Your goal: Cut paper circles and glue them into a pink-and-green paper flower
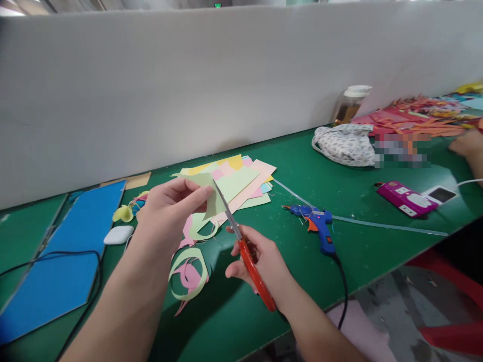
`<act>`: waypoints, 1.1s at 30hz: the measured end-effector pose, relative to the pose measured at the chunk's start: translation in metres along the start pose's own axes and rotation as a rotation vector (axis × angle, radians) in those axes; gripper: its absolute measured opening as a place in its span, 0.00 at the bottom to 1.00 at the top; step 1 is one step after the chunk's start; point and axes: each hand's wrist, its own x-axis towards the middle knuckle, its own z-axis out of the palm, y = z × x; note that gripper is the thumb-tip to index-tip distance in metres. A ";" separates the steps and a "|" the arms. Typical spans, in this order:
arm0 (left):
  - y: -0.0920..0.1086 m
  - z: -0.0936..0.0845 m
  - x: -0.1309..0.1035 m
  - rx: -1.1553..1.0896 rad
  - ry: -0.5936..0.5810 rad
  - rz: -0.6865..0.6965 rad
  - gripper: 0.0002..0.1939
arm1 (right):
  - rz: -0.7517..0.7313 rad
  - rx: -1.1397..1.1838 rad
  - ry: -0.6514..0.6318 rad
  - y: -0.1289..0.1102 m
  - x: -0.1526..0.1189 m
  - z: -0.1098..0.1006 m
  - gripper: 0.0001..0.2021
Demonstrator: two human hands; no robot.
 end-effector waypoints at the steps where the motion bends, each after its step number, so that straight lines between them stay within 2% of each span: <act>1: 0.000 0.000 0.000 0.005 0.001 0.003 0.11 | 0.001 0.000 0.003 0.000 0.000 0.000 0.34; 13: 0.000 0.000 -0.001 0.003 -0.009 -0.005 0.10 | 0.067 0.007 0.021 -0.005 0.000 0.002 0.30; 22: -0.001 -0.001 0.000 0.010 -0.065 -0.009 0.10 | -0.021 -0.020 -0.002 0.002 0.001 -0.002 0.34; 33: 0.001 0.000 -0.001 -0.015 -0.084 -0.024 0.11 | 0.037 -0.020 0.035 -0.001 0.002 -0.001 0.31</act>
